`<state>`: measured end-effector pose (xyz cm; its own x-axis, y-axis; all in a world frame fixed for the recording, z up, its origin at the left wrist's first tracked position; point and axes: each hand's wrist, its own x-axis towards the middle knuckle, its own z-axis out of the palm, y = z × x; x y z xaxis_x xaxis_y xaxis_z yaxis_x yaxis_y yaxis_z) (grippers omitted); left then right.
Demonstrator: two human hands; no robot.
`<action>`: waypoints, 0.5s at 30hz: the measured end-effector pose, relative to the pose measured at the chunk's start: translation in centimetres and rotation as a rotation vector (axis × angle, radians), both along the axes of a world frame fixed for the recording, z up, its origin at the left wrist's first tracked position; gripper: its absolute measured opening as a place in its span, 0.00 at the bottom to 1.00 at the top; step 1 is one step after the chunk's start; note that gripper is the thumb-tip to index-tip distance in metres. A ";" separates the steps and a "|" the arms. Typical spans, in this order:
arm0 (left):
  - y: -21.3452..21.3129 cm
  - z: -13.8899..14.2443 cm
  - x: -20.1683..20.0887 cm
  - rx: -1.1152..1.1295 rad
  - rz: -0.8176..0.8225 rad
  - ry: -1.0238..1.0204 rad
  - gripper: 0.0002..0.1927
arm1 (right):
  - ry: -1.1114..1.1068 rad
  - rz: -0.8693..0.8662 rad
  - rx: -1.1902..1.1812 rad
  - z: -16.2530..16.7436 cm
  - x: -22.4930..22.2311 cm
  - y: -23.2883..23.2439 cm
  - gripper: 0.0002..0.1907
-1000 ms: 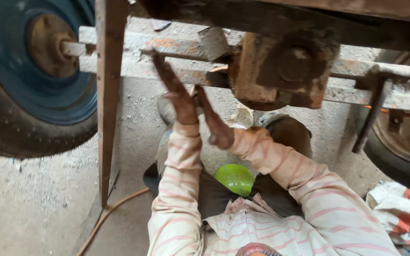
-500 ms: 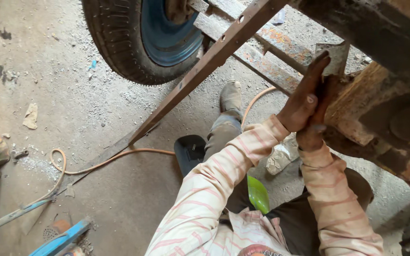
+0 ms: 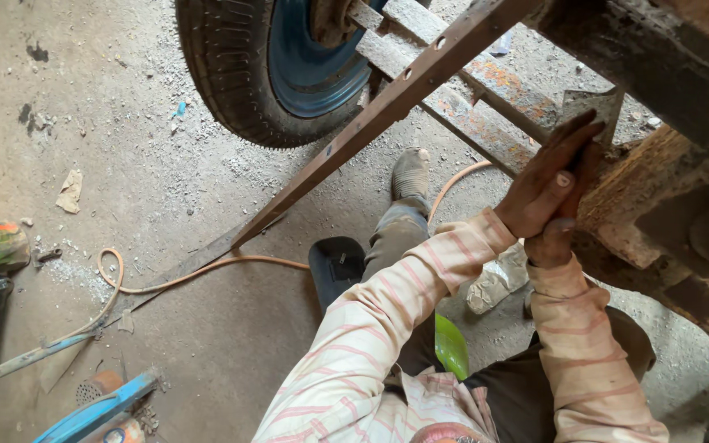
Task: The person lies under a cart and hammers a bolt into the axle bracket, then threads a nut onto the bolt by hand. They hold the bolt in place with one hand while striking it with a hammer, then fit and turn the nut onto the protruding bolt end.
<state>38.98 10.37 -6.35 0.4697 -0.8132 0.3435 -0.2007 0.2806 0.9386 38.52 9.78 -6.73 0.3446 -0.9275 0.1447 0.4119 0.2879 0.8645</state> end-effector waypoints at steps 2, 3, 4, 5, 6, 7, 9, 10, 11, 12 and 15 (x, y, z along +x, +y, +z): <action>0.0 -0.2 -0.1 0.002 0.013 -0.009 0.38 | 0.185 -0.011 0.003 -2.4 -0.3 -0.1 0.38; 0.0 -0.2 -0.1 0.003 0.018 -0.009 0.38 | 0.277 -0.022 0.005 -3.8 -0.6 -0.3 0.38; 0.0 -0.2 -0.1 0.003 0.016 -0.008 0.38 | 0.377 -0.028 0.003 -5.3 -0.6 -0.6 0.38; 0.0 -0.2 -0.2 0.005 0.018 -0.013 0.37 | 0.345 -0.014 0.006 -6.9 -0.5 -1.1 0.37; -0.1 -0.1 -0.1 0.006 0.020 -0.018 0.37 | 0.265 0.004 0.021 -8.5 -0.1 -1.7 0.36; 0.0 0.0 -0.2 0.009 0.028 -0.026 0.37 | 0.173 0.021 0.035 -10.2 0.5 -2.4 0.36; -0.1 0.0 -0.1 0.004 0.039 -0.037 0.36 | -0.043 0.061 0.067 -13.2 1.4 -4.0 0.35; -0.1 0.0 -0.1 0.003 0.042 -0.033 0.36 | -0.138 0.084 0.088 -14.3 1.4 -4.4 0.34; 0.0 0.0 -0.2 0.010 0.054 -0.029 0.36 | -0.172 0.106 0.112 -15.2 1.3 -4.4 0.34; 0.0 -0.1 -0.3 0.017 0.065 -0.026 0.36 | -0.236 0.133 0.135 -15.3 1.4 -4.4 0.34; 0.0 -0.7 -0.4 0.042 0.102 -0.010 0.37 | 0.300 0.068 0.018 -15.1 0.4 -3.7 0.35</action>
